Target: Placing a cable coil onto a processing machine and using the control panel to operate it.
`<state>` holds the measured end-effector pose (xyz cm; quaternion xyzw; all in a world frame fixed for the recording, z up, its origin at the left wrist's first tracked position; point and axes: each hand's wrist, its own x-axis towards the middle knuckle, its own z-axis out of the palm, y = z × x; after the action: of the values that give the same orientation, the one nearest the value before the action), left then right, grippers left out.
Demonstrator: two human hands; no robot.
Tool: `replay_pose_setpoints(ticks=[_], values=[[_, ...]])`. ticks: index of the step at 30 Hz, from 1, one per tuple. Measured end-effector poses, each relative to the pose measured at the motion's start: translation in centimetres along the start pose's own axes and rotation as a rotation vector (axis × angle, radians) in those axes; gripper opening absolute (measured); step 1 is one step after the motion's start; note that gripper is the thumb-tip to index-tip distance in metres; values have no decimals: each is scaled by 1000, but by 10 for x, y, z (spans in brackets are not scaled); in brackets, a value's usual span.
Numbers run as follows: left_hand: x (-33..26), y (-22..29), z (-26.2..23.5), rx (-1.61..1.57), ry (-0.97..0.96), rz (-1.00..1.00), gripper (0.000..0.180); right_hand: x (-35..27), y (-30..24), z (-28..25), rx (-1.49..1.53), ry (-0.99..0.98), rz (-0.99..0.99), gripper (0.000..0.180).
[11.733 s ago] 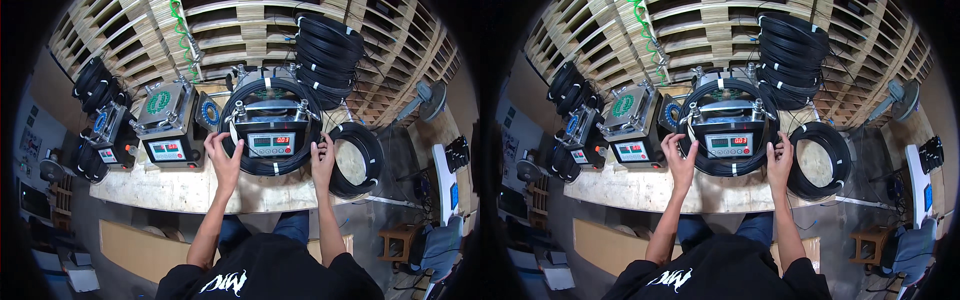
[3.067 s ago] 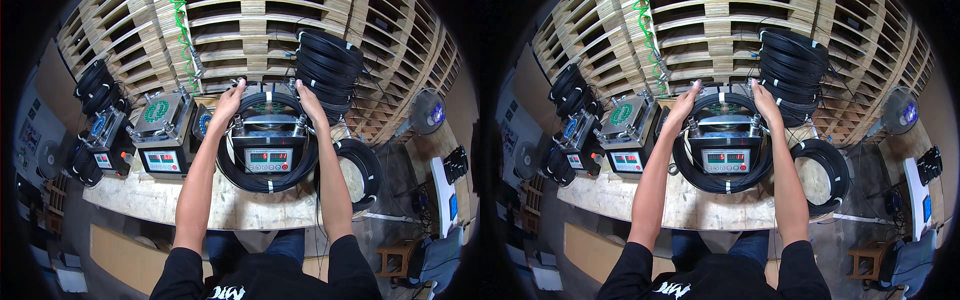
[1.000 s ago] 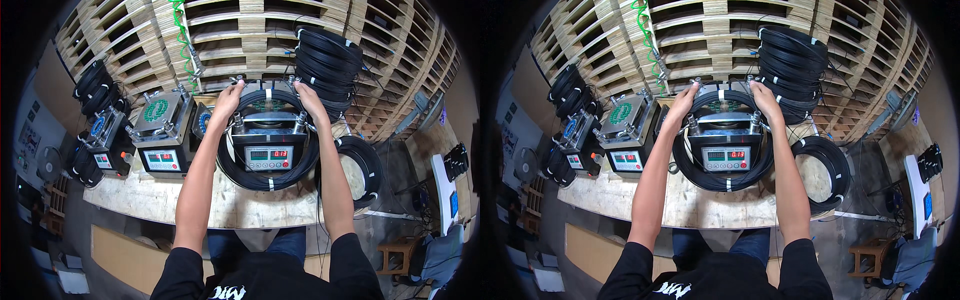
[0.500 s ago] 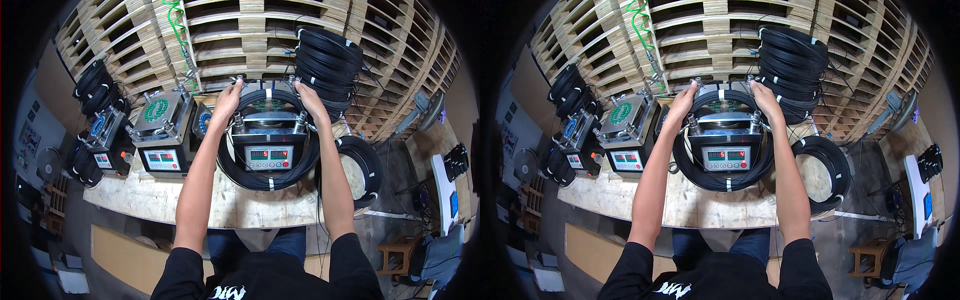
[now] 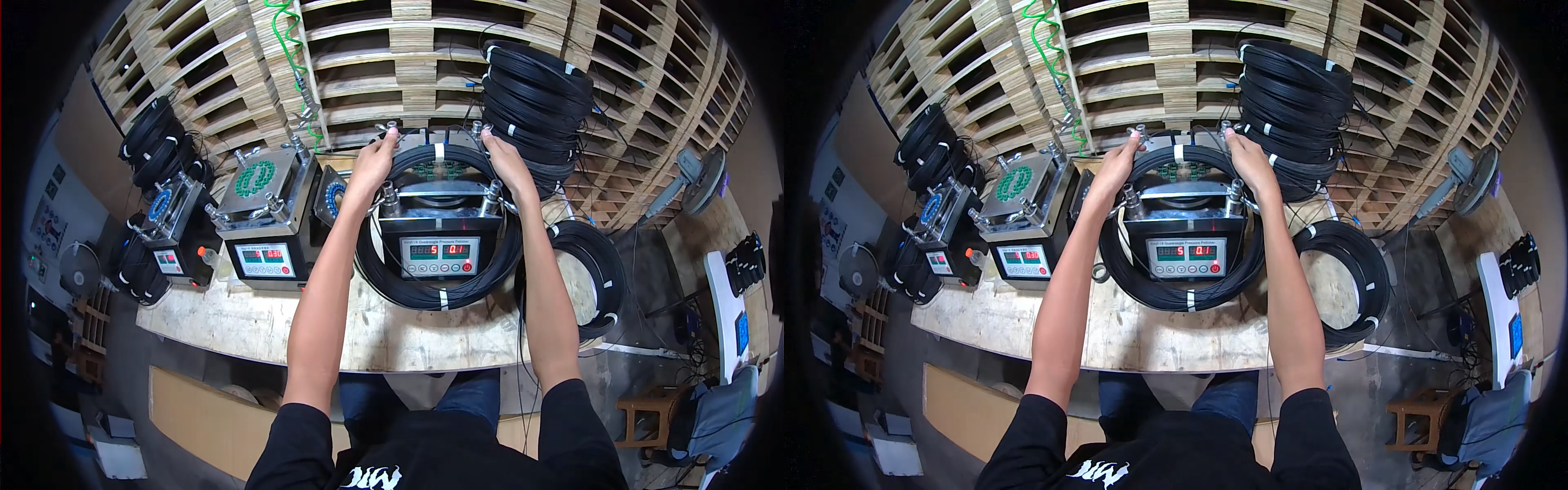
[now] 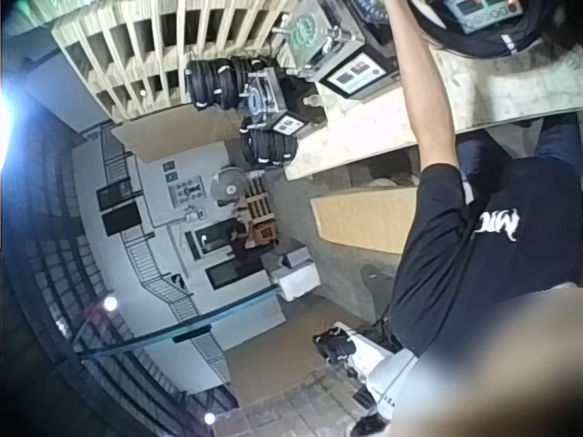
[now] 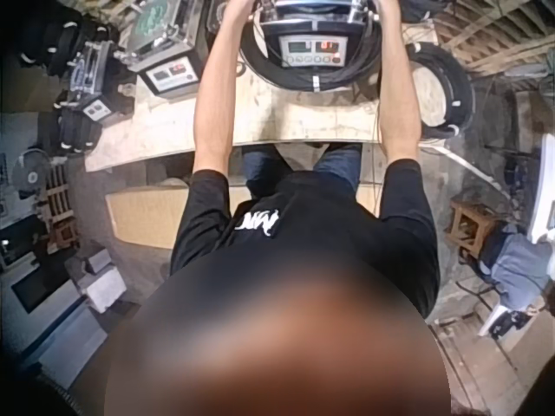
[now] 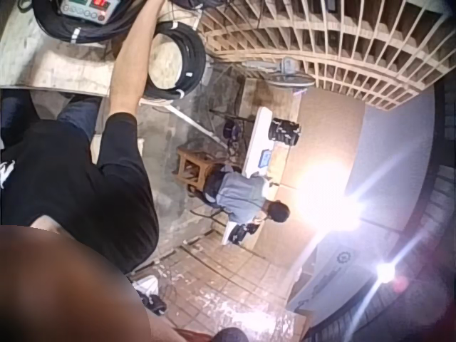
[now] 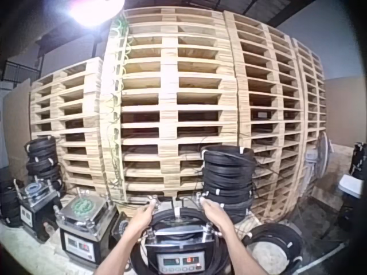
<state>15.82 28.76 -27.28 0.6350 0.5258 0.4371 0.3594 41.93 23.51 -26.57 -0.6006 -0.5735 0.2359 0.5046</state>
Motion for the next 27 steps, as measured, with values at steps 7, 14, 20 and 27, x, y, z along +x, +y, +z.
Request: replay_pose_setpoints(ticks=[7,14,20,27], values=[[0,-1,3,-16,45,44,71,9,17,0,91,-22,-4,57],[4,-7,2,-44,9,39,65,9,16,2,88,-15,-20,59],[4,-5,0,-60,-83,-43,62,8,13,-2,-50,24,31,59],[2,-1,2,-54,-29,-9,63,8,17,-5,149,-62,70,54]])
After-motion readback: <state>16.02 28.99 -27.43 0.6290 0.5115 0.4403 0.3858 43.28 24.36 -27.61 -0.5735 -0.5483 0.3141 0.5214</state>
